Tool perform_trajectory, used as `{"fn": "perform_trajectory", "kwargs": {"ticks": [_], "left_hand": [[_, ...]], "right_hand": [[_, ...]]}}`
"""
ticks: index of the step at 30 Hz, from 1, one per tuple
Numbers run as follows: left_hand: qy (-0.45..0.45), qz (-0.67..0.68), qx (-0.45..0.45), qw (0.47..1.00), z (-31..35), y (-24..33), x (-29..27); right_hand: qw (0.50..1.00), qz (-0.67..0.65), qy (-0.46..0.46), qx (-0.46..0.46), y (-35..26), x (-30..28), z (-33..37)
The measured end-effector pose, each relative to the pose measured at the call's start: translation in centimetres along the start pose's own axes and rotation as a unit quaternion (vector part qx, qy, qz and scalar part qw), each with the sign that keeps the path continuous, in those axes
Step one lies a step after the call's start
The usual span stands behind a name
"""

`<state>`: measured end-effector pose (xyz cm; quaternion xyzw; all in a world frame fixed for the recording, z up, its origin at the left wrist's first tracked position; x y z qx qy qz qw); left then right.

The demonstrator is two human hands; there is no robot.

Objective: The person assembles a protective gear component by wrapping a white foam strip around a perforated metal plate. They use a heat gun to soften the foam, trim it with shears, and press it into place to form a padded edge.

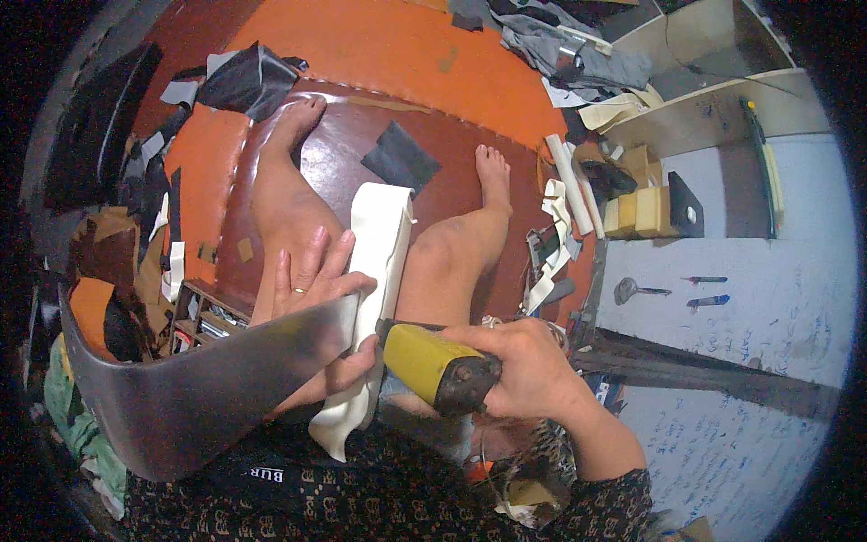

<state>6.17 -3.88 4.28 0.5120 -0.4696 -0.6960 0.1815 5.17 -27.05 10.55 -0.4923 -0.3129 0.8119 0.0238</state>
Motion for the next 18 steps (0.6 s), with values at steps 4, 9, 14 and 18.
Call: {"fn": "perform_trajectory", "kwargs": {"ticks": [4, 9, 14, 18], "left_hand": [[-0.06, 0.004, -0.013, 0.998, -0.1, -0.1, 0.1], [0.026, 0.029, -0.001, 0.999, 0.2, -0.2, 0.1], [-0.029, 0.005, -0.014, 0.999, -0.2, 0.0, 0.2], [-0.058, -0.013, -0.017, 0.998, -0.2, 0.0, 0.5]], "right_hand": [[0.996, 0.055, -0.076, 0.012, 0.2, 0.2, -0.3], [0.995, 0.06, -0.078, 0.02, 0.2, 0.0, -0.4], [0.996, 0.065, -0.066, 0.016, 0.3, -0.5, -1.1], [0.994, 0.063, -0.078, 0.032, 0.1, -0.7, -1.5]]}}
Point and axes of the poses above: each hand's wrist, its own z-axis away from the middle knuckle, its own x-axis out of the palm, y = z × x, the point moved 6 cm from there along -z, towards the middle knuckle, and after that the axes turned 14 degrees about z, right-handed, at the moved point
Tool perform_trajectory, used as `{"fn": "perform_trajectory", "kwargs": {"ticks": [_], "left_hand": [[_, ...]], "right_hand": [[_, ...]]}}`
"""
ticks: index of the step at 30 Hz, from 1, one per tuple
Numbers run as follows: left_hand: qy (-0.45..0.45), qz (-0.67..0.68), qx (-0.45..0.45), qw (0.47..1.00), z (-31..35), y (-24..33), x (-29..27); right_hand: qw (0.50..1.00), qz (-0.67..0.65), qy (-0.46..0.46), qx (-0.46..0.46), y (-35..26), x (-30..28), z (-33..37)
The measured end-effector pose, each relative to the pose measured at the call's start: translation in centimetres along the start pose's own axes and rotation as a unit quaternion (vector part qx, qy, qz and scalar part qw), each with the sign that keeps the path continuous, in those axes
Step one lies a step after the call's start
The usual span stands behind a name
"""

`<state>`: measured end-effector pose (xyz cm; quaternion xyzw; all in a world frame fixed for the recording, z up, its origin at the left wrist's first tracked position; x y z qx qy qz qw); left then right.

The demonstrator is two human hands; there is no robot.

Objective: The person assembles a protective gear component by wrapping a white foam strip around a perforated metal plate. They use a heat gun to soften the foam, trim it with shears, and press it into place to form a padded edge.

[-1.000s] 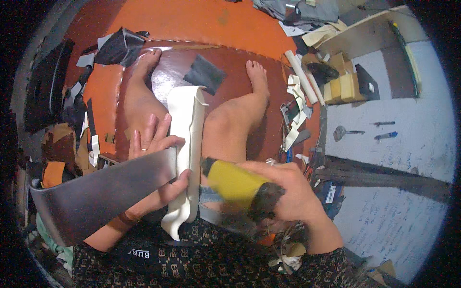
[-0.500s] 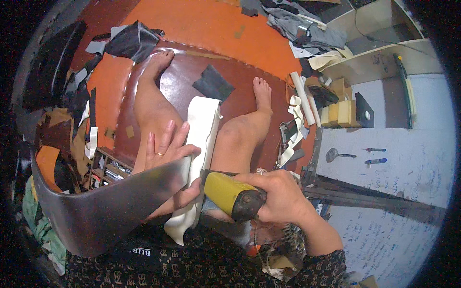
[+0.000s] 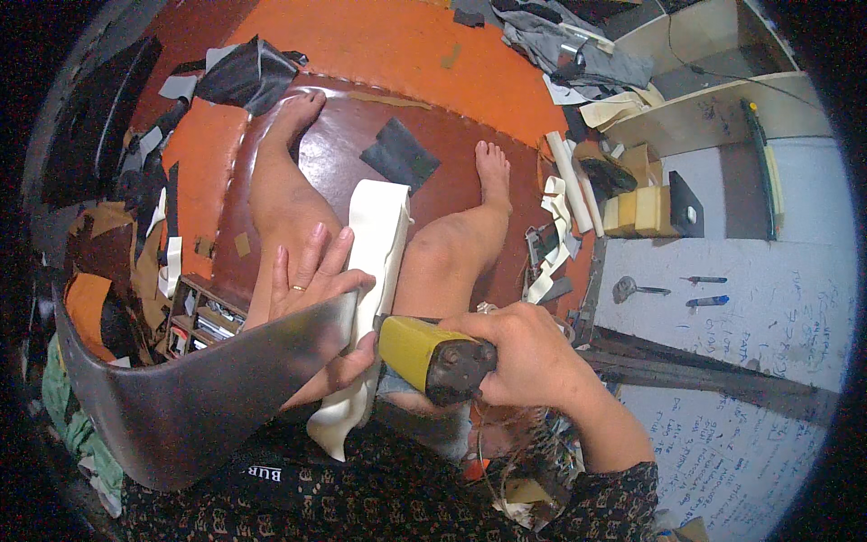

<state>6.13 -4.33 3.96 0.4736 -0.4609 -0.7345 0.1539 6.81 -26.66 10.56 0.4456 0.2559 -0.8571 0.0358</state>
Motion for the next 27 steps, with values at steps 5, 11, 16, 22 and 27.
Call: {"fn": "perform_trajectory", "kwargs": {"ticks": [5, 11, 16, 22, 27], "left_hand": [[0.056, 0.017, 0.005, 0.998, 0.1, 0.3, -0.3], [0.074, 0.015, 0.009, 0.997, 0.0, 0.3, -0.2], [0.051, 0.001, -0.006, 0.999, -0.2, 0.5, -0.3], [0.026, 0.014, -0.017, 0.999, -0.1, 0.0, -0.5], [0.031, 0.007, -0.006, 0.999, 0.1, -0.1, -0.4]], "right_hand": [[0.999, 0.026, -0.025, 0.025, -0.6, -0.4, -0.3], [0.999, 0.024, -0.019, 0.024, -0.7, -0.3, -0.1], [1.0, 0.02, 0.002, 0.001, -0.2, -1.1, 0.5], [0.994, -0.072, 0.086, -0.019, 1.0, -2.8, 1.3], [0.996, -0.052, 0.074, -0.011, 1.0, -2.5, 1.1]]}}
Point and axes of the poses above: each hand's wrist, its own z-axis away from the middle knuckle, its own x-axis out of the palm, y = z × x, the point moved 6 cm from there along -z, towards the middle knuckle, and after that the axes turned 14 degrees about z, right-handed, at the moved point
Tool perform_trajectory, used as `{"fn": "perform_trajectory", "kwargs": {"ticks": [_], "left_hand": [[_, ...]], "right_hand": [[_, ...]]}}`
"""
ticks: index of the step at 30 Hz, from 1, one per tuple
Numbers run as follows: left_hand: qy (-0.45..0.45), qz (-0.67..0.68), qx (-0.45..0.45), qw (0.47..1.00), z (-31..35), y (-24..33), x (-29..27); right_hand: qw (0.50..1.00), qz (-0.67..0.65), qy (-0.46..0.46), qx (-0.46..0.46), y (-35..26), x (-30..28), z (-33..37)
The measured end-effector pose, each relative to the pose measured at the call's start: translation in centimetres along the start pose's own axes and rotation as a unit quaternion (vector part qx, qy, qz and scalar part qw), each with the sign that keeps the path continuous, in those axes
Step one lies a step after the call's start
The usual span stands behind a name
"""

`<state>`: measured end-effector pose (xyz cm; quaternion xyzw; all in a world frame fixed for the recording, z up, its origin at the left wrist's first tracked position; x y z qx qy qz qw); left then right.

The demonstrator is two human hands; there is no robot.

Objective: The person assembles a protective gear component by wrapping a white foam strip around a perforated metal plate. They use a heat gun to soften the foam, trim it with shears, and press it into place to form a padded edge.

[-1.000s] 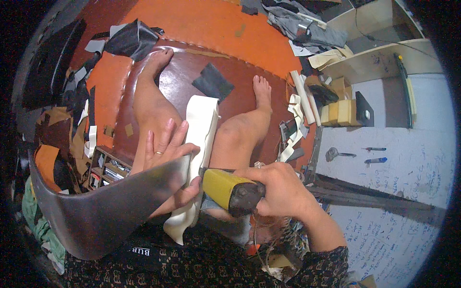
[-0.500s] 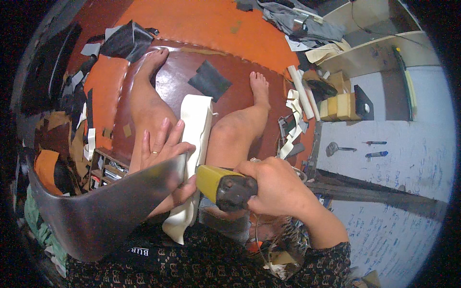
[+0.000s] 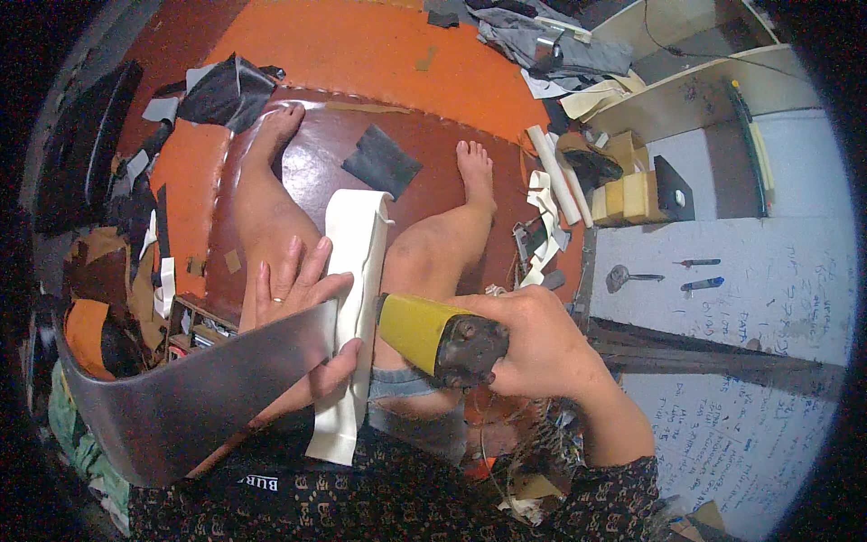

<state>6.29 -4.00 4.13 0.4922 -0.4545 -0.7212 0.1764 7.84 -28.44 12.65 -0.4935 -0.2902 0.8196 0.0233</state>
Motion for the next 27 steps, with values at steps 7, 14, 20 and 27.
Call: {"fn": "perform_trajectory", "kwargs": {"ticks": [7, 14, 20, 27], "left_hand": [[-0.006, -0.02, 0.003, 1.0, -0.3, 0.1, -0.5], [0.002, 0.005, 0.01, 1.0, -0.5, 0.1, -0.6], [-0.027, -0.032, 0.003, 0.999, -0.4, -0.1, -0.5], [-0.039, -0.034, 0.001, 0.999, -0.7, 0.0, -0.4]], "right_hand": [[1.0, -0.006, 0.007, -0.022, 0.0, 0.1, -1.2], [1.0, 0.014, 0.007, -0.014, 0.2, -0.4, -1.9], [1.0, 0.013, -0.015, -0.018, 0.5, -0.4, -3.0], [1.0, 0.009, -0.027, -0.011, 0.1, -0.3, -3.3]]}}
Point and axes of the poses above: each hand's wrist, its own z-axis away from the middle knuckle, its own x-axis out of the palm, y = z × x, the point moved 6 cm from there along -z, towards the middle knuckle, and after that the axes turned 14 degrees about z, right-handed, at the moved point
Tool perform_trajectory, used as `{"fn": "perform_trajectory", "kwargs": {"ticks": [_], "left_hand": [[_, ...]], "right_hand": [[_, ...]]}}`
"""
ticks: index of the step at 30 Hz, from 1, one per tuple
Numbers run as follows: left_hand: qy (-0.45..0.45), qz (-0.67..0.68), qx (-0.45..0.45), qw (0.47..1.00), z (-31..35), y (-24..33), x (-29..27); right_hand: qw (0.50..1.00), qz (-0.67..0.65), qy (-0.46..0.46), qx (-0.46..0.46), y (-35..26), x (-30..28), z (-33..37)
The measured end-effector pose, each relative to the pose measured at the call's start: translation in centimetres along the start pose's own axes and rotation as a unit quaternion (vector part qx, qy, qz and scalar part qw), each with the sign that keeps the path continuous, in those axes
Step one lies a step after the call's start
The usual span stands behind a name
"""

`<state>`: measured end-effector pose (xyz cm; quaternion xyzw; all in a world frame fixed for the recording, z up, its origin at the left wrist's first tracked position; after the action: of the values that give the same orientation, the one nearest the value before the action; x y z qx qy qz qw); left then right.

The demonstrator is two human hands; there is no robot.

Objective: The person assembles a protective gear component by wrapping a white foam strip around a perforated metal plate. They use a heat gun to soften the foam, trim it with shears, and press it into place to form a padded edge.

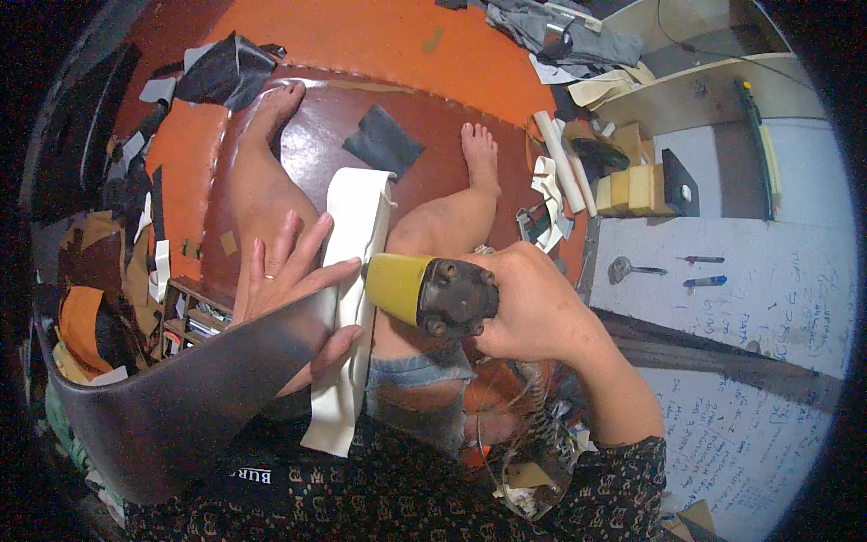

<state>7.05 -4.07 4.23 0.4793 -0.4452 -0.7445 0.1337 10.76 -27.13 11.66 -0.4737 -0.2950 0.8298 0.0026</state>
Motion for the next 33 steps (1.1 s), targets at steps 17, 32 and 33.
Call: {"fn": "perform_trajectory", "kwargs": {"ticks": [17, 32, 33], "left_hand": [[0.027, 0.078, 0.015, 0.996, 0.3, -0.5, 0.3], [0.048, 0.055, 0.025, 0.997, 0.5, -0.6, -0.1], [0.035, 0.041, 0.026, 0.998, 0.4, -0.6, 0.0]], "right_hand": [[0.999, 0.031, -0.005, 0.002, 0.3, 0.0, -0.5], [0.999, 0.021, -0.022, 0.027, 0.0, 0.4, 0.0], [0.999, 0.019, -0.016, 0.028, 0.0, 0.3, 0.1]]}}
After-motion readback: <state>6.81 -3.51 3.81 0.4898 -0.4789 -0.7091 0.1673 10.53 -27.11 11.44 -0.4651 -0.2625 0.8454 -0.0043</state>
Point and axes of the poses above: each hand's wrist, its own z-axis away from the middle knuckle, its own x-axis out of the palm, y = z × x, the point moved 6 cm from there along -z, towards the middle knuckle, and after that the axes turned 14 degrees about z, right-handed, at the moved point
